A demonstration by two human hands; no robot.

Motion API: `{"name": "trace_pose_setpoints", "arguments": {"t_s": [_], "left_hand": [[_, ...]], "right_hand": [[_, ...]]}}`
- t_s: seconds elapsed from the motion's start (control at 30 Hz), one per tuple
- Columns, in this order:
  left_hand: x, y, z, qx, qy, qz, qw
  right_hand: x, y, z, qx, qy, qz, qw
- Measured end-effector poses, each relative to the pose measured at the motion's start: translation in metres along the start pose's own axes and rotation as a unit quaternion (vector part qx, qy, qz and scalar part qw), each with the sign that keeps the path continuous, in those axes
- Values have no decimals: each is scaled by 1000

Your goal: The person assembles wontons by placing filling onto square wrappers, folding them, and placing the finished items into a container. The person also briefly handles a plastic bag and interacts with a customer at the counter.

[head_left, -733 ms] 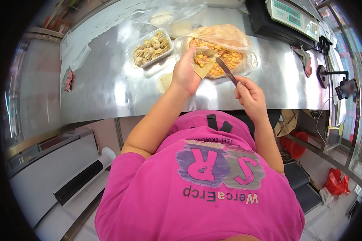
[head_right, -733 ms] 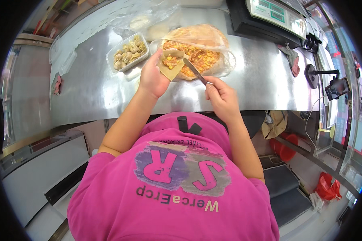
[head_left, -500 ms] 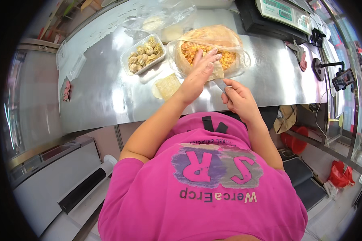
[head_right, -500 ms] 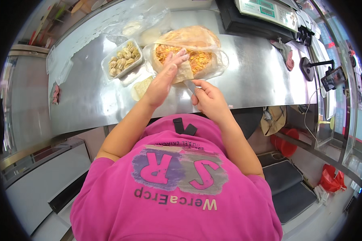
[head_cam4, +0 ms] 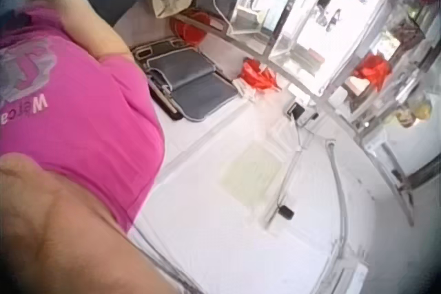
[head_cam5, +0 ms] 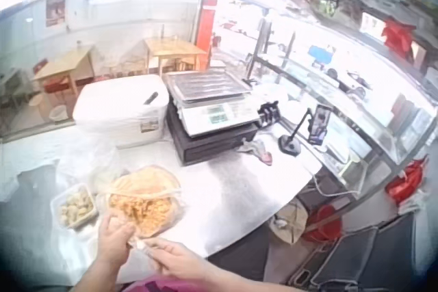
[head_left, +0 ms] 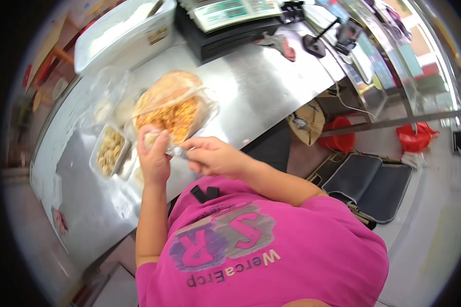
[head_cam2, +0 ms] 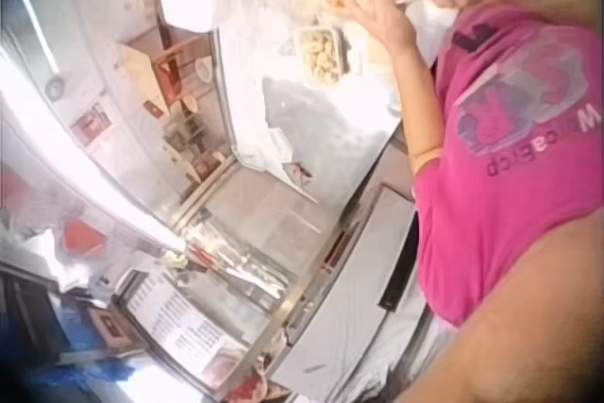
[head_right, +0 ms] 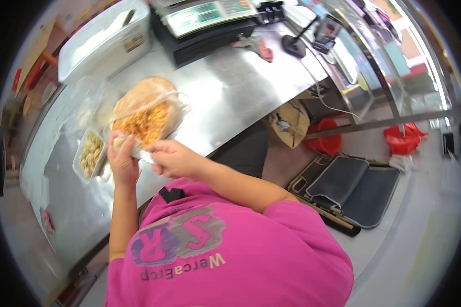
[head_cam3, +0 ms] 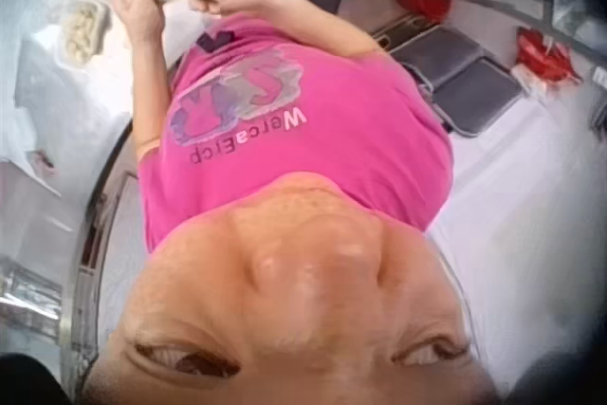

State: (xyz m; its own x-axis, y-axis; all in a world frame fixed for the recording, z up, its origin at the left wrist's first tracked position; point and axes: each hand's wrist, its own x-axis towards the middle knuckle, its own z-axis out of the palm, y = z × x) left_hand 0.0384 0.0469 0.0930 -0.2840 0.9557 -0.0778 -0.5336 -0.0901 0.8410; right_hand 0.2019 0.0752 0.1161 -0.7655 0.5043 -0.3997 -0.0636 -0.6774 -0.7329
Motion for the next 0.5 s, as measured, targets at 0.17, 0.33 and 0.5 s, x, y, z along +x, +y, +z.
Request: {"name": "trace_pose_setpoints", "arguments": {"t_s": [0.17, 0.33, 0.5], "left_hand": [[6, 3, 16, -11, -7, 41, 999], [12, 8, -2, 13, -53, -18, 998], [23, 53, -67, 1, 8, -11, 1000]], "right_hand": [[-2, -9, 8, -57, -15, -58, 997], [3, -1, 6, -141, -4, -88, 986], [-6, 0, -10, -303, -37, -81, 949]]}}
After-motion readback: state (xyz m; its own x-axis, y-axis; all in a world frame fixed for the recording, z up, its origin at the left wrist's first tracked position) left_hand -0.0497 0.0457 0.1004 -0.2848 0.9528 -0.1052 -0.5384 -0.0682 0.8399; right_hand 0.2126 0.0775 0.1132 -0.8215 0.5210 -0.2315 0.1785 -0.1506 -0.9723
